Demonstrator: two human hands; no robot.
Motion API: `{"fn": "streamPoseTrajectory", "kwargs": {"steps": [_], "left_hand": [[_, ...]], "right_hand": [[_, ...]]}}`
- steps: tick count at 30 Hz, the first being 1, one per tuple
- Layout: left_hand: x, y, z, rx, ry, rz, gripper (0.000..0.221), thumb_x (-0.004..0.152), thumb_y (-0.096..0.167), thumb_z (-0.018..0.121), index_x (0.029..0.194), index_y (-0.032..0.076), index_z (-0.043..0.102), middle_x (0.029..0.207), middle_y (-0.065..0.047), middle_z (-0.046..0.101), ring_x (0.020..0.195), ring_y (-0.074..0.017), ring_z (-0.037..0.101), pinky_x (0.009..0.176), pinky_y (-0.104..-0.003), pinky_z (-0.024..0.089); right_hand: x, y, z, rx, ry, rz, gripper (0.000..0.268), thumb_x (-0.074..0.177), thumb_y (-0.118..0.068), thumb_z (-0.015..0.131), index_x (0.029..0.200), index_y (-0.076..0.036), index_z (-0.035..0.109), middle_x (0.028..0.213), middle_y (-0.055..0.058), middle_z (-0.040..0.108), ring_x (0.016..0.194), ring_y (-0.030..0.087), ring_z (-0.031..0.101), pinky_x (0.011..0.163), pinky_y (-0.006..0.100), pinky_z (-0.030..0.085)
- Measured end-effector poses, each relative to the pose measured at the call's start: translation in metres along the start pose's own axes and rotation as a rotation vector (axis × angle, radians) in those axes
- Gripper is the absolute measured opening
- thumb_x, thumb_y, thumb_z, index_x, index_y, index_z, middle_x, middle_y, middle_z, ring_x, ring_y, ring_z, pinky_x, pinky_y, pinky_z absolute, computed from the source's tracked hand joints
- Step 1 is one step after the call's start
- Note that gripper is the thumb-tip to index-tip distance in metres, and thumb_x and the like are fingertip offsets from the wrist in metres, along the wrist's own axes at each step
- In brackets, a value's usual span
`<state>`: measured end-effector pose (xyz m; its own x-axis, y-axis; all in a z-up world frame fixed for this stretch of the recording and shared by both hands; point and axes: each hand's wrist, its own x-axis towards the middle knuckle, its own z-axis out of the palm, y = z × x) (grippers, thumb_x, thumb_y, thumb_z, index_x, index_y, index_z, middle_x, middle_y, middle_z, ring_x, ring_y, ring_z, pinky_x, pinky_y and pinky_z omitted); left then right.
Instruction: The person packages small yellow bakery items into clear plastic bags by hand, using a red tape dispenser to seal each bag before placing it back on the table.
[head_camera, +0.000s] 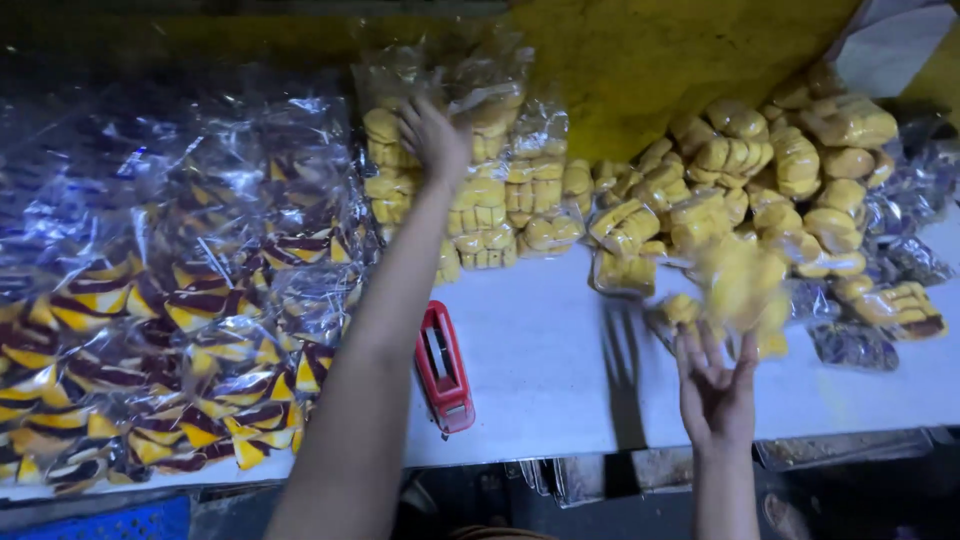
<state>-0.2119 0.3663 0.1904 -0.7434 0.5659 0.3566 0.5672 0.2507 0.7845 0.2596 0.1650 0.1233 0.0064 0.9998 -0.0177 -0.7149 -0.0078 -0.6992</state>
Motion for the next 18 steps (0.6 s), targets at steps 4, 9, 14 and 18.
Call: {"fn": "streamPoseTrajectory", "kwargs": {"steps": [4,9,14,18], "left_hand": [[0.049,-0.004,0.003,0.339,-0.042,0.326,0.031,0.085,0.011,0.064,0.105,0.03,0.08,0.131,-0.015,0.057,0.121,-0.0423,0.043,0.096,-0.054,0.032],[-0.097,0.041,-0.076,-0.27,-0.397,1.077,0.019,0.099,-0.001,0.064,0.107,0.012,0.075,0.102,-0.008,0.075,0.093,-0.0217,0.073,0.077,-0.03,0.064],[-0.296,0.008,-0.164,-0.167,-0.69,0.844,0.008,0.098,0.024,0.056,0.103,0.017,0.056,0.085,-0.004,0.062,0.072,-0.0253,0.064,0.058,-0.039,0.047],[-0.347,-0.056,-0.167,-0.814,-1.183,-0.146,0.01,0.101,0.02,0.063,0.092,0.017,0.059,0.084,0.005,0.059,0.082,-0.0057,0.054,0.079,-0.023,0.043]], "right_hand": [[-0.047,0.008,0.076,-0.337,0.007,0.016,0.081,0.084,-0.051,0.054,0.155,-0.032,0.021,0.158,0.022,0.044,0.142,0.037,0.048,0.104,0.042,0.042],[-0.072,0.05,0.062,-0.666,-0.014,0.084,0.045,0.084,-0.004,0.075,0.127,0.002,0.061,0.112,0.018,0.074,0.109,0.024,0.07,0.101,0.034,0.054],[-0.084,0.072,0.069,-0.342,-0.235,0.286,0.072,0.071,-0.015,0.081,0.135,-0.002,0.05,0.132,0.019,0.058,0.119,0.026,0.055,0.103,0.04,0.041],[-0.114,0.06,0.081,-0.77,-0.73,0.094,0.019,0.089,-0.026,0.075,0.085,-0.01,0.084,0.154,0.016,0.05,0.144,0.031,0.048,0.113,0.05,0.041]]}}
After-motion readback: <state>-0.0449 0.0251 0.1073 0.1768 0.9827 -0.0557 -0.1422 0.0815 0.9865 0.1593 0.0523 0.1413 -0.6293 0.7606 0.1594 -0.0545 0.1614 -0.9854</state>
